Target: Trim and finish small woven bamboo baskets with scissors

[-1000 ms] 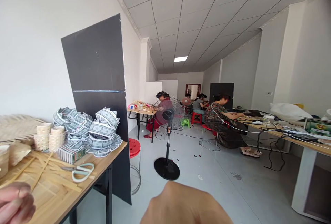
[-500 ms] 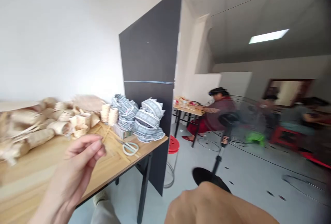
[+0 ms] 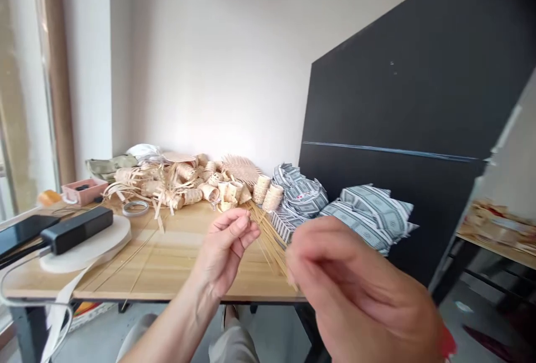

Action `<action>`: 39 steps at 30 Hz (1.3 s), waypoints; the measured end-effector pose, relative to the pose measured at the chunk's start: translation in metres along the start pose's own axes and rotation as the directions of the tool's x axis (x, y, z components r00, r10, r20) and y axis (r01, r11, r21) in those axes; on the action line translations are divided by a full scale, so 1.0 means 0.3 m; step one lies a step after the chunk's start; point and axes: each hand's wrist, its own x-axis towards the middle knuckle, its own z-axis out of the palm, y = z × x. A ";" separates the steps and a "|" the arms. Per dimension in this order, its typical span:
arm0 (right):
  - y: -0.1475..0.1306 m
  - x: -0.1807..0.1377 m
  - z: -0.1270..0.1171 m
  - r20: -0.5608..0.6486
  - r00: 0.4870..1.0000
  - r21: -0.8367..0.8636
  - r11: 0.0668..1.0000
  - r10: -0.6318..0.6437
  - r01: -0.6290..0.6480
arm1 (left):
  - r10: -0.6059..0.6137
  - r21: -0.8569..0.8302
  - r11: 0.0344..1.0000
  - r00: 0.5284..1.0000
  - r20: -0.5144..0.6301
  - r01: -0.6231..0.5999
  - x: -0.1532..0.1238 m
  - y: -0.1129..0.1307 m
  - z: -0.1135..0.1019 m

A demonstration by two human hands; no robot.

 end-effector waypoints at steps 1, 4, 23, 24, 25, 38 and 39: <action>0.022 0.004 0.027 0.000 1.000 -0.008 1.000 -0.004 0.004 | 0.014 -0.016 1.000 1.000 -0.007 -0.015 -0.001 0.004 -0.007; 0.079 -0.001 0.096 -0.045 0.999 -0.071 0.997 0.017 -0.020 | 0.048 -0.047 0.998 0.999 0.013 -0.047 -0.003 0.015 -0.024; 0.135 -0.023 0.241 -0.004 0.995 -0.295 0.951 -0.096 0.090 | 0.044 -0.147 0.989 0.991 0.127 -0.025 0.013 0.010 -0.123; 0.133 -0.023 0.242 -0.003 0.995 -0.304 0.948 -0.098 0.092 | 0.041 -0.143 0.990 0.991 0.126 -0.023 0.014 0.008 -0.125; 0.132 -0.023 0.242 -0.001 0.995 -0.312 0.946 -0.098 0.093 | 0.042 -0.138 0.990 0.992 0.120 -0.025 0.015 0.006 -0.126; 0.127 -0.031 0.240 0.006 0.996 -0.322 0.943 -0.088 0.085 | 0.084 -0.141 0.987 0.992 0.092 -0.070 0.006 -0.002 -0.113; 0.126 -0.031 0.240 0.001 0.996 -0.317 0.944 -0.092 0.087 | 0.083 -0.144 0.987 0.992 0.092 -0.069 0.006 -0.002 -0.113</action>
